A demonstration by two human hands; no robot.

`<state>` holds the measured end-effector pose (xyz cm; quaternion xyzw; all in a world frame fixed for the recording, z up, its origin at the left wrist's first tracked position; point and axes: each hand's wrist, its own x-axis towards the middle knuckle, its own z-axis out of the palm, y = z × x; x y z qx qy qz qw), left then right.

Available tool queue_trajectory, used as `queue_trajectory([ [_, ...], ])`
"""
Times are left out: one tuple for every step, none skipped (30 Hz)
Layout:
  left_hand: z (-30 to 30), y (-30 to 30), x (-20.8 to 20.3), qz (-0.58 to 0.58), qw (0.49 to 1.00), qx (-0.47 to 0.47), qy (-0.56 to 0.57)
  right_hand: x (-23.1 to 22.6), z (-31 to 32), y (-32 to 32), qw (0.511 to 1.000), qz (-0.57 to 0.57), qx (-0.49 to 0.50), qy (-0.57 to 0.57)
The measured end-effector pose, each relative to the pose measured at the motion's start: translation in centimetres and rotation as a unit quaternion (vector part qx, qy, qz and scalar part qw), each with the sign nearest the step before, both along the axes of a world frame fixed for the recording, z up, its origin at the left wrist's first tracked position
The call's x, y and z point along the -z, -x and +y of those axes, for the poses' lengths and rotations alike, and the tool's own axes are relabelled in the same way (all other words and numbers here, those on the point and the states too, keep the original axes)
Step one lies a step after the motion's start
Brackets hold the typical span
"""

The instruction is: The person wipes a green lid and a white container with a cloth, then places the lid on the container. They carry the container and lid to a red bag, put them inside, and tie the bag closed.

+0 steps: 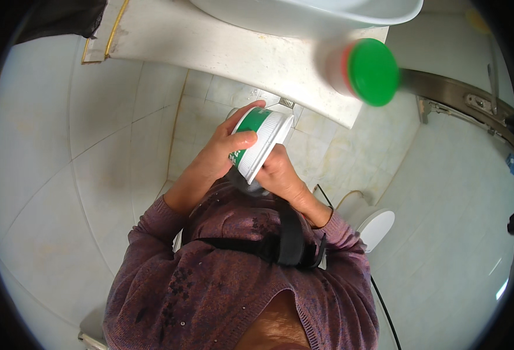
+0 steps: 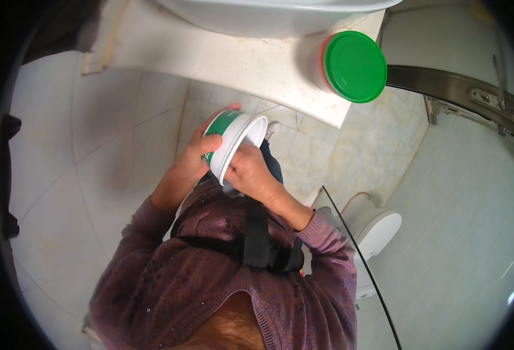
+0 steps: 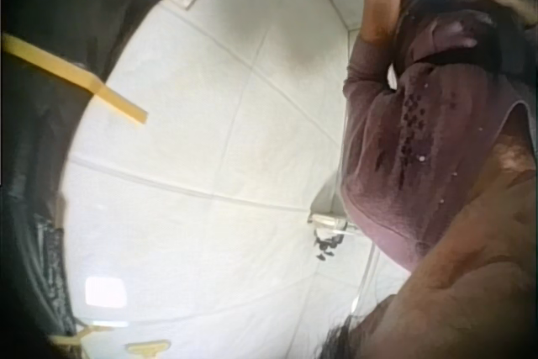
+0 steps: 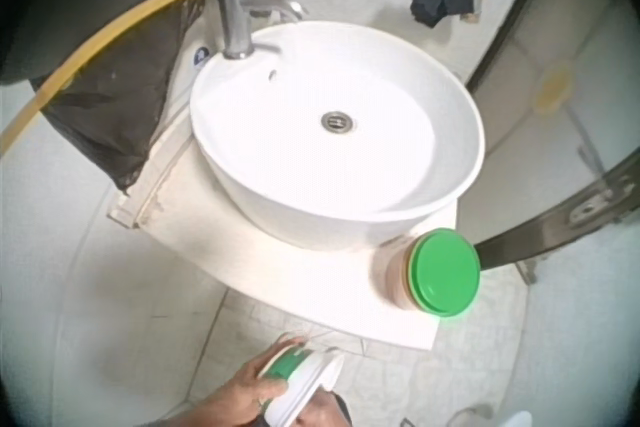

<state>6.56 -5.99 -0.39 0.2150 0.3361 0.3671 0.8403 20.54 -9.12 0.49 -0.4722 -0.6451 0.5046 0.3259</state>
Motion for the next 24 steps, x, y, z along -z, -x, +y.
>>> queue_trajectory([
  [0.0,0.0,-0.1,0.01,1.0,0.007,0.02,0.4,0.0,-0.2,0.991,-0.098,-0.051,-0.072],
  [0.1,-0.2,-0.2,0.03,0.999,0.012,0.032,0.8,0.1,-0.5,0.966,-0.19,-0.095,-0.149],
  [0.1,-0.4,-0.3,0.054,0.997,0.01,0.05,1.3,0.4,-0.6,0.965,-0.193,-0.076,-0.158],
  [0.1,-0.6,-0.5,0.078,0.995,0.006,0.067,1.5,0.6,-1.0,0.976,-0.173,-0.056,-0.119],
  [0.3,-0.8,-0.6,0.092,0.993,0.027,0.068,1.8,0.9,-1.3,0.987,-0.129,-0.031,-0.086],
  [0.3,-0.8,-0.9,0.106,0.993,0.032,0.03,1.8,1.0,-1.7,0.995,-0.083,-0.008,-0.051],
  [0.2,-0.8,-1.3,0.131,0.99,0.044,0.003,1.8,1.3,-2.1,0.999,-0.03,0.015,0.017],
  [0.3,-0.7,-1.7,0.156,0.986,0.055,-0.027,1.4,1.3,-2.5,0.996,0.017,0.058,0.059],
  [0.9,-0.3,-1.8,0.165,0.973,0.11,-0.117,1.1,1.5,-3.0,0.991,0.042,0.083,0.101],
  [1.2,0.0,-2.0,0.171,0.966,0.132,-0.144,0.8,1.7,-3.5,0.981,0.059,0.106,0.153],
  [1.5,0.3,-2.1,0.174,0.958,0.151,-0.17,0.4,2.0,-4.1,0.973,0.104,0.076,0.194],
  [1.8,0.6,-2.1,0.178,0.947,0.169,-0.207,0.2,2.1,-4.1,0.967,0.101,0.071,0.222],
  [2.3,0.5,-1.8,0.213,0.933,0.184,-0.224,0.0,2.1,-4.1,0.962,0.105,0.067,0.241],
  [2.5,0.4,-1.6,0.21,0.932,0.191,-0.223,-0.1,2.1,-4.1,0.961,0.116,0.062,0.242],
  [2.7,0.3,-1.2,0.207,0.932,0.198,-0.223,-0.1,1.9,-3.7,0.966,0.113,0.057,0.225],
  [2.8,0.2,-0.9,0.204,0.931,0.206,-0.221,-0.2,1.8,-3.5,0.964,0.126,0.059,0.226],
  [2.8,0.0,-0.5,0.178,0.938,0.178,-0.237,-0.2,1.7,-3.2,0.962,0.134,0.056,0.232],
  [2.8,-0.3,-0.1,0.15,0.944,0.151,-0.252,-0.3,1.6,-3.1,0.957,0.131,0.055,0.252],
  [2.7,-0.4,0.2,0.123,0.949,0.12,-0.263,-0.3,1.6,-3.0,0.956,0.118,0.041,0.264],
  [2.6,-0.5,0.5,0.098,0.956,0.118,-0.252,-0.3,1.5,-2.9,0.967,0.11,0.027,0.229],
  [2.5,-0.6,0.7,0.073,0.962,0.115,-0.237,-0.4,1.5,-2.7,0.975,0.096,0.019,0.2],
  [2.3,-0.7,0.8,0.048,0.967,0.11,-0.224,-0.3,1.5,-2.5,0.982,0.081,0.011,0.17],
  [2.0,-0.8,0.9,-0.004,0.977,0.111,-0.18,-0.2,1.5,-2.1,0.994,0.084,0.013,0.069],
  [1.7,-0.8,1.0,0.004,0.986,0.102,-0.135,0.2,1.8,-1.8,0.997,-0.003,-0.026,-0.068],
])
